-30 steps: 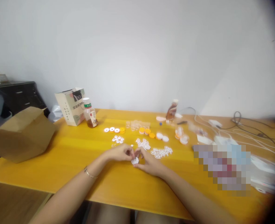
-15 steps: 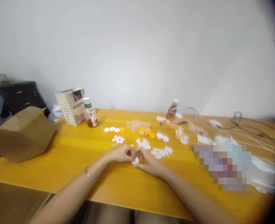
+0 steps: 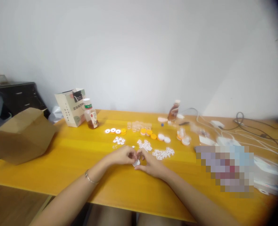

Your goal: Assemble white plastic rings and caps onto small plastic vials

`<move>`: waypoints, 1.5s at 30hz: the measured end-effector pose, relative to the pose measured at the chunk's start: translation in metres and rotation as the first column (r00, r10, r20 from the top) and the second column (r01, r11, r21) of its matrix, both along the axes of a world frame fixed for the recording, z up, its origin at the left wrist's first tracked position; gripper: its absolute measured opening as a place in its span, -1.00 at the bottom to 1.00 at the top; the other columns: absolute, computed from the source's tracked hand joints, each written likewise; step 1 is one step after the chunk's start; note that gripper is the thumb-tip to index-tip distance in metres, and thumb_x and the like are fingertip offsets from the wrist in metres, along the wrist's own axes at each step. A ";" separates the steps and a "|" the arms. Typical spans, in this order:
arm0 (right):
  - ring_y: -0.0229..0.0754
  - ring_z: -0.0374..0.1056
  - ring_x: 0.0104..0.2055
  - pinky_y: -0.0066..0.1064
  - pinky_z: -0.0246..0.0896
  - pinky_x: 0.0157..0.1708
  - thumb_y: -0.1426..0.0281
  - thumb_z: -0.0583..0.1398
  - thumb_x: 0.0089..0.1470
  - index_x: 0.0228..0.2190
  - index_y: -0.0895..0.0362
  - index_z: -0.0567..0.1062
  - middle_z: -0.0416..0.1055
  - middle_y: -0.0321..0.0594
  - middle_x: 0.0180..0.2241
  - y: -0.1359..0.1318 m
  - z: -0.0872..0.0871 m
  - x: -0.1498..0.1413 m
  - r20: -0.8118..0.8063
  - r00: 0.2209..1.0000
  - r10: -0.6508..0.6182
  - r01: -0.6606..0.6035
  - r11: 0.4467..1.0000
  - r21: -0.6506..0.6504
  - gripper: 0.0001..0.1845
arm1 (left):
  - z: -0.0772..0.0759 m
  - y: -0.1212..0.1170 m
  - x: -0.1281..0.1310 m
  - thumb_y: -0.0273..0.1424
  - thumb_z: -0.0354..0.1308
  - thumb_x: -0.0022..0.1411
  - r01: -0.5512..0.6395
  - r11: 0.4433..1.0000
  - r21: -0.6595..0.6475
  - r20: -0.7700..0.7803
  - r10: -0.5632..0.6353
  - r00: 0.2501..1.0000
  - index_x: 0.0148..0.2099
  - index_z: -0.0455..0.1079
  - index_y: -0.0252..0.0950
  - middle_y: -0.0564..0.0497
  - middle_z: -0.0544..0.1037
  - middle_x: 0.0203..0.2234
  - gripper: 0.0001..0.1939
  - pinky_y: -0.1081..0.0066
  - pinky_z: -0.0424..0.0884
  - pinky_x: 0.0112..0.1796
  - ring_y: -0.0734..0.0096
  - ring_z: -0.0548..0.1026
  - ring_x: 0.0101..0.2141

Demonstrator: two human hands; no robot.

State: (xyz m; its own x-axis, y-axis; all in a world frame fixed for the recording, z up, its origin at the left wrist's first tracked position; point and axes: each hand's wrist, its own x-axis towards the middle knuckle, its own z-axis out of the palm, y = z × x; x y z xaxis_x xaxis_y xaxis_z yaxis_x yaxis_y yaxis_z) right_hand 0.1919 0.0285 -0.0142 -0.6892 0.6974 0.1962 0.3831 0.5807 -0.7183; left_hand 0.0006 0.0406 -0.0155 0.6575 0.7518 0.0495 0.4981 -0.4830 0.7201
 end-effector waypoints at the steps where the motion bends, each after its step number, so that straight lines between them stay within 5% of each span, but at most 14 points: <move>1: -0.21 0.22 -0.24 -0.38 0.12 -0.26 0.36 0.23 -0.16 -0.30 0.08 0.25 0.29 -0.28 -0.31 0.000 0.000 0.000 0.003 1.000 -0.001 0.001 1.000 -0.001 -0.66 | 0.000 0.000 0.000 -0.47 0.10 -0.04 0.004 1.000 0.002 0.001 -0.004 1.000 -0.36 0.37 -0.39 0.03 0.46 -0.47 -0.87 0.60 0.22 -0.46 0.54 0.36 -0.47; 14: -0.22 0.23 -0.26 -0.39 0.14 -0.26 0.37 0.23 -0.16 -0.31 0.07 0.28 0.31 -0.29 -0.32 0.000 0.001 0.000 -0.015 1.000 0.006 -0.006 1.000 0.010 -0.69 | 0.009 -0.004 0.001 -0.44 0.08 0.02 0.008 0.999 0.040 -0.048 -0.007 0.999 -0.33 0.40 -0.38 0.02 0.49 -0.44 -0.85 0.59 0.22 -0.44 0.52 0.38 -0.45; 20: -0.20 0.27 -0.26 -0.38 0.15 -0.26 0.32 0.24 -0.16 -0.31 0.07 0.32 0.36 -0.29 -0.32 0.001 -0.002 0.002 -0.022 1.000 0.007 -0.006 0.999 0.041 -0.70 | 0.027 -0.015 0.000 -0.42 0.03 0.09 -0.013 0.974 0.227 -0.147 0.047 0.988 -0.30 0.43 -0.32 0.02 0.50 -0.44 -0.82 0.56 0.22 -0.40 0.48 0.38 -0.44; 29: -0.16 0.32 -0.25 -0.35 0.16 -0.25 0.24 0.24 -0.18 -0.35 0.05 0.42 0.43 -0.27 -0.35 0.007 -0.010 0.003 0.025 1.000 0.019 -0.023 0.985 0.171 -0.73 | 0.030 -0.022 -0.004 -0.50 -0.01 0.14 0.187 0.954 0.233 -0.164 -0.151 0.975 -0.26 0.44 -0.28 -0.03 0.50 -0.32 -0.80 0.55 0.26 -0.34 0.46 0.43 -0.35; 45: -0.17 0.35 -0.30 -0.36 0.17 -0.28 0.24 0.23 -0.15 -0.44 0.08 0.43 0.46 -0.25 -0.38 0.009 -0.013 0.004 0.033 0.999 0.024 -0.031 0.973 0.230 -0.80 | 0.032 -0.028 -0.006 -0.47 -0.06 0.19 0.226 0.925 0.305 -0.223 -0.162 0.961 -0.16 0.41 -0.22 -0.04 0.50 -0.25 -0.75 0.50 0.28 -0.25 0.42 0.44 -0.27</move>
